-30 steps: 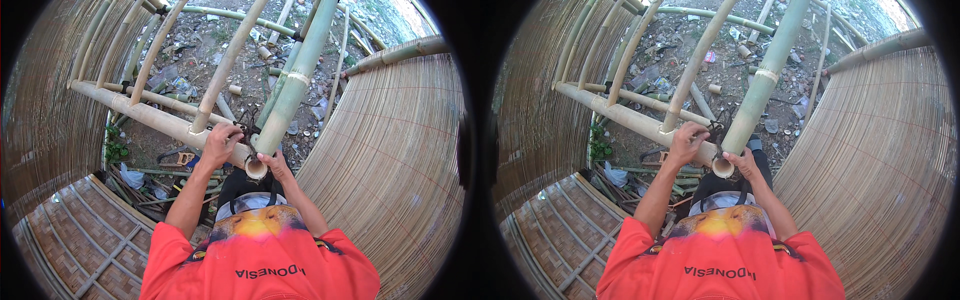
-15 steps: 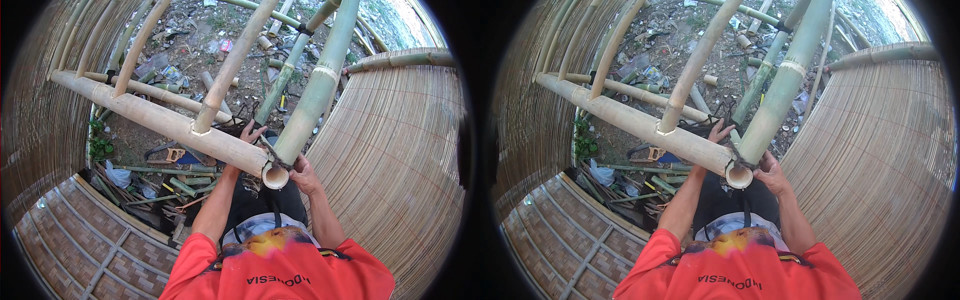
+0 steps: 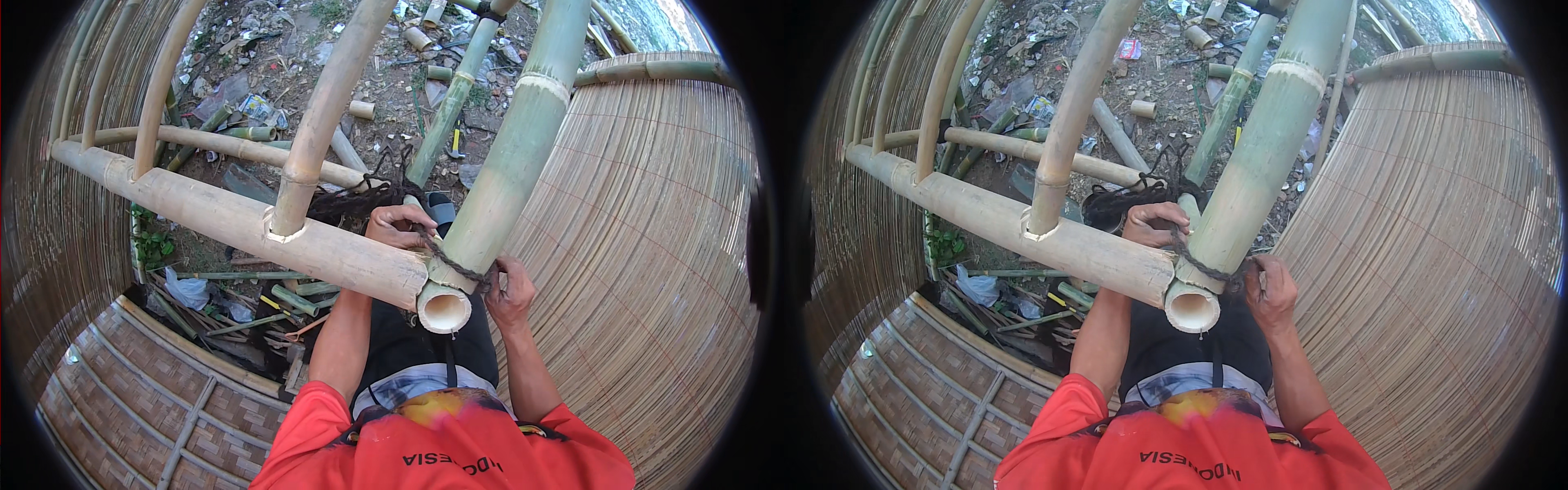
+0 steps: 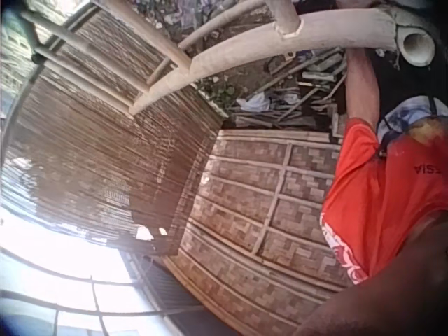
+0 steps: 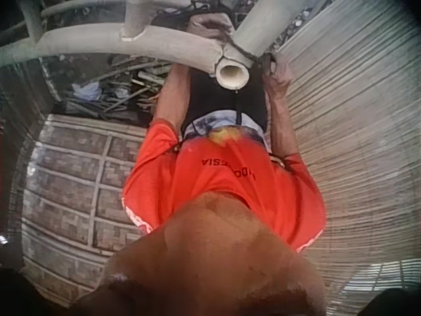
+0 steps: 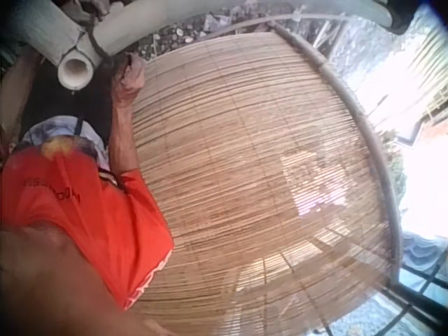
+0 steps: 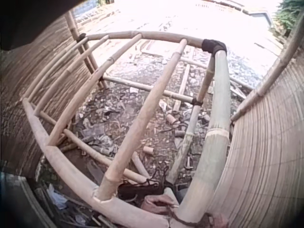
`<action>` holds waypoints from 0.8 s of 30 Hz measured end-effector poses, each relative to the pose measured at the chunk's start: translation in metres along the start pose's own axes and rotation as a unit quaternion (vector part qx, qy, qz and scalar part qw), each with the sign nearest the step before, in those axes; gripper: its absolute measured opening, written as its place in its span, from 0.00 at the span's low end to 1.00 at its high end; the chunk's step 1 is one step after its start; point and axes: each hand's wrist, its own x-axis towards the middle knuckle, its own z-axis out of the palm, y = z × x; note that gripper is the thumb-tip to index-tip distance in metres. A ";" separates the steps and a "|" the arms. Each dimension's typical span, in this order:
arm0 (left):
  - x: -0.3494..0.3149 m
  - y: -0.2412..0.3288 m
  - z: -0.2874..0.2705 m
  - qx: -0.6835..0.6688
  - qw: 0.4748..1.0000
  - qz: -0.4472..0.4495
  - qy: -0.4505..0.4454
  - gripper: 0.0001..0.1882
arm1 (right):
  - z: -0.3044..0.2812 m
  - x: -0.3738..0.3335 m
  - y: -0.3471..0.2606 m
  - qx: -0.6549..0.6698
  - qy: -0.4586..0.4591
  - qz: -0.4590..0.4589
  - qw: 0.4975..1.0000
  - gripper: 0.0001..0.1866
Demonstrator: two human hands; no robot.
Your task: Tying together bamboo poles with dark rope while constructing a structure.
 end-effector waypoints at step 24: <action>-0.034 0.000 0.031 -0.229 0.967 0.023 0.110 0.14 | 0.044 0.060 -0.003 0.714 -0.258 0.316 0.570 0.32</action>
